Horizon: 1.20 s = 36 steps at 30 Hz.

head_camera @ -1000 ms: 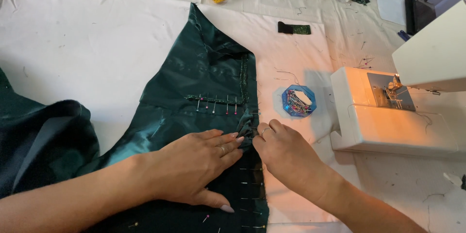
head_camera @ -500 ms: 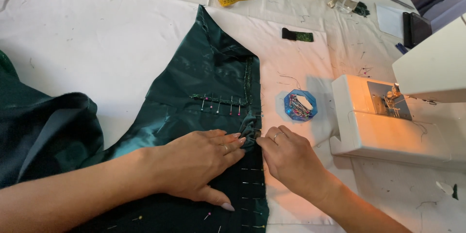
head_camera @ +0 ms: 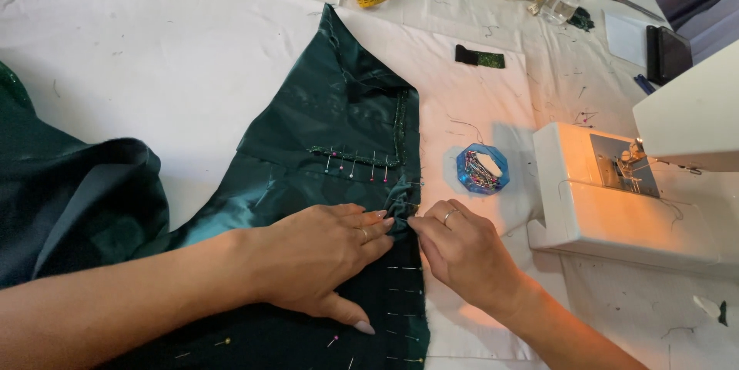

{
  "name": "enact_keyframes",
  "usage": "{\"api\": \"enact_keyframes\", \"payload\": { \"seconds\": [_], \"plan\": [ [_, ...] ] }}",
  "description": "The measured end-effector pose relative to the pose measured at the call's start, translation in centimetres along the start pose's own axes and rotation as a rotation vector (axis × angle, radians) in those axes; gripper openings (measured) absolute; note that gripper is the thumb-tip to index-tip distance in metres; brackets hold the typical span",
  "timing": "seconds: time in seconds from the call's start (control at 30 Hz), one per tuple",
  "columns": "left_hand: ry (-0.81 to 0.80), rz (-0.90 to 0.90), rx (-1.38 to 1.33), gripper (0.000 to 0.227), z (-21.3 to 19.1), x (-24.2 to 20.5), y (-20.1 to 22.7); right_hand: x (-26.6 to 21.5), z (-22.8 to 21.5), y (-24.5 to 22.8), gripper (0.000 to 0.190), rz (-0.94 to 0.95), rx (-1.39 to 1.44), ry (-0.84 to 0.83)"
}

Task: Pinning two layers of green fabric together along a seam line in preparation for sewing.

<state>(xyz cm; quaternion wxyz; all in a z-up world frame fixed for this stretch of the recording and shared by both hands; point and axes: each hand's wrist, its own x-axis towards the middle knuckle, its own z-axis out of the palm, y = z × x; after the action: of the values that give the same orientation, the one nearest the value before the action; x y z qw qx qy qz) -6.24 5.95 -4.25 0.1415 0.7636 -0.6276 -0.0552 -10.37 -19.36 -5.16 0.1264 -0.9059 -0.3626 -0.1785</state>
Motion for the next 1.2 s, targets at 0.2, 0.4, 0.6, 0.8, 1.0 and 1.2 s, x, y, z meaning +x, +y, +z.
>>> {"api": "enact_keyframes", "payload": {
  "seconds": [0.2,0.4,0.6,0.8,1.0,1.2],
  "plan": [
    [0.000,0.013,0.051,0.101,0.3,0.0,-0.2,0.4,0.4,-0.1,0.018,-0.051,-0.027,-0.006],
    [0.076,0.034,0.120,0.100,0.2,-0.2,0.2,0.5,-0.6,0.2,0.018,0.315,0.155,-0.119],
    [0.106,0.043,0.191,0.098,0.0,-0.1,0.3,1.0,-0.6,0.1,0.010,0.260,0.118,-0.151],
    [0.022,0.027,0.125,0.101,0.1,-0.1,0.1,0.6,-0.9,0.7,0.015,0.318,0.127,-0.162],
    [0.013,0.041,0.123,0.100,0.0,-0.1,0.0,0.7,0.0,0.6,0.021,0.039,0.087,-0.014],
    [-0.040,0.027,0.036,0.095,-1.3,0.3,-0.4,0.4,-2.7,1.9,0.011,0.394,0.179,-0.225]
  ]
}}
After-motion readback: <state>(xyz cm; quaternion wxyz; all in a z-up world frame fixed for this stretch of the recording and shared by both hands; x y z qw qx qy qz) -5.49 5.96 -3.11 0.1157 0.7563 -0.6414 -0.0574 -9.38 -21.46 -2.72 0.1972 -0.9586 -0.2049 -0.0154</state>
